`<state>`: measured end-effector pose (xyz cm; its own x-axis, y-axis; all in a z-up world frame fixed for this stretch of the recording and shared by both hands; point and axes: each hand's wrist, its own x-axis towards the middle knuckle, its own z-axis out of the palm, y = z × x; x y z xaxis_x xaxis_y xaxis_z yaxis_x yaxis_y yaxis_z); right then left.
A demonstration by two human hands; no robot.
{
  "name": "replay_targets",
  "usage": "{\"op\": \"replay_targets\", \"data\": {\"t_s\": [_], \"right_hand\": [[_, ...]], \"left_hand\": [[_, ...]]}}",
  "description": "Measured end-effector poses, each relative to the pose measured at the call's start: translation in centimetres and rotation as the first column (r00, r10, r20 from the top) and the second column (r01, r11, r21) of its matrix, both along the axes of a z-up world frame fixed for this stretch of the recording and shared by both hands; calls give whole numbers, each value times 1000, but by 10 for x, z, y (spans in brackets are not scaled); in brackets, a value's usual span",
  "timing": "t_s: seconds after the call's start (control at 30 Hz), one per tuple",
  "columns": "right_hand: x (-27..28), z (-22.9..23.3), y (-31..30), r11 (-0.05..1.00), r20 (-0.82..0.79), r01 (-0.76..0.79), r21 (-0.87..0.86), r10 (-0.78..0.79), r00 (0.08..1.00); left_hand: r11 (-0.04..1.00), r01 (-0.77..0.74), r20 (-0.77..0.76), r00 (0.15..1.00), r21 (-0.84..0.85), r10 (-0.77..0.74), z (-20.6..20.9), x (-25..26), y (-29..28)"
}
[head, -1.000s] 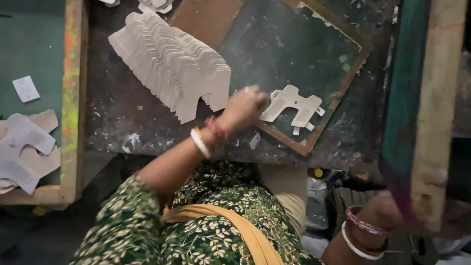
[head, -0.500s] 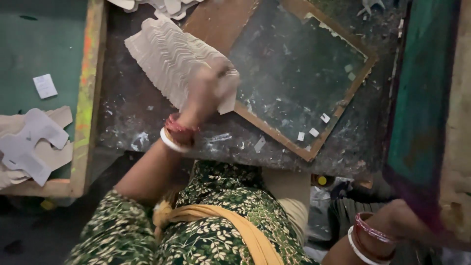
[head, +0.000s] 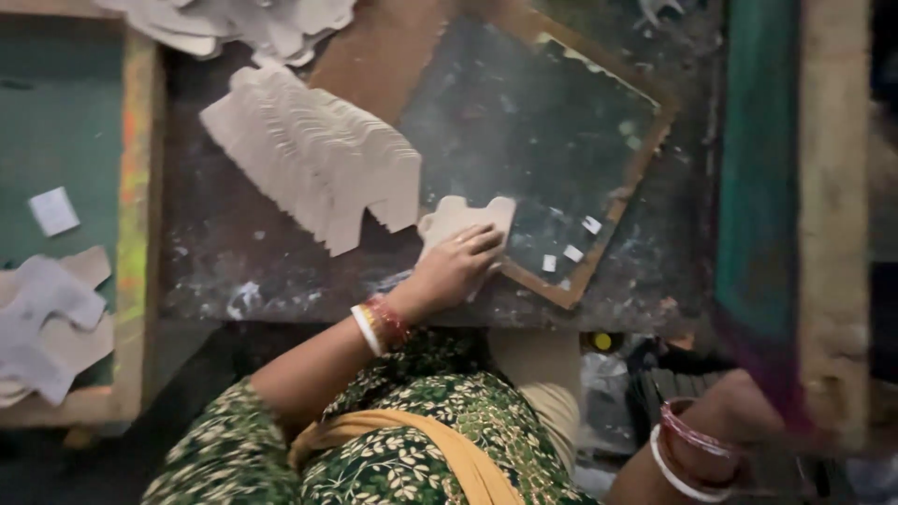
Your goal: The person places a white cutout onto a screen printing frame and uses a squeegee to pull a substance across the mesh. They repeat this process for multiple cutouts, stacking the finished items on the table. At one point, they pour a yellow liquid from a bottle onto the screen and spread it with the squeegee.
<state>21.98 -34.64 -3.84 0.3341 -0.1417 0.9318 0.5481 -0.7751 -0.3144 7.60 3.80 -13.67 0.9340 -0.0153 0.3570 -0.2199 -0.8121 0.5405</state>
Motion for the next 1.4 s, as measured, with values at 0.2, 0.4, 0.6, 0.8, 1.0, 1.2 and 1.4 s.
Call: {"op": "replay_targets", "data": {"t_s": [0.2, 0.4, 0.6, 0.8, 1.0, 1.2, 1.4], "right_hand": [[-19, 3, -15, 749, 238, 435, -500, -364, 901], [-23, 15, -6, 810, 165, 400, -428, -365, 916], [-23, 20, 7, 935, 29, 220, -279, -220, 975], [-25, -5, -4, 920, 52, 203, -337, -197, 979], [-69, 18, 114, 768, -361, -608, -201, 519, 775], [-35, 27, 193, 537, -654, -830, -150, 575, 491], [59, 17, 246, 510, -867, -807, -300, 207, 453]], "left_hand": [[989, 137, 55, 989, 56, -140, -44, 113, -29], [913, 398, -75, 917, 88, -393, -20, 105, -46], [906, 398, -39, 917, 145, -396, -39, 101, -44], [905, 385, 77, 912, 179, -403, -25, 65, -48], [732, 373, 17, 896, -570, -444, 31, -43, -29], [832, -383, -582, 808, -402, 91, 51, -84, 8], [968, -251, -617, 766, -27, 181, 28, -89, 7]]}}
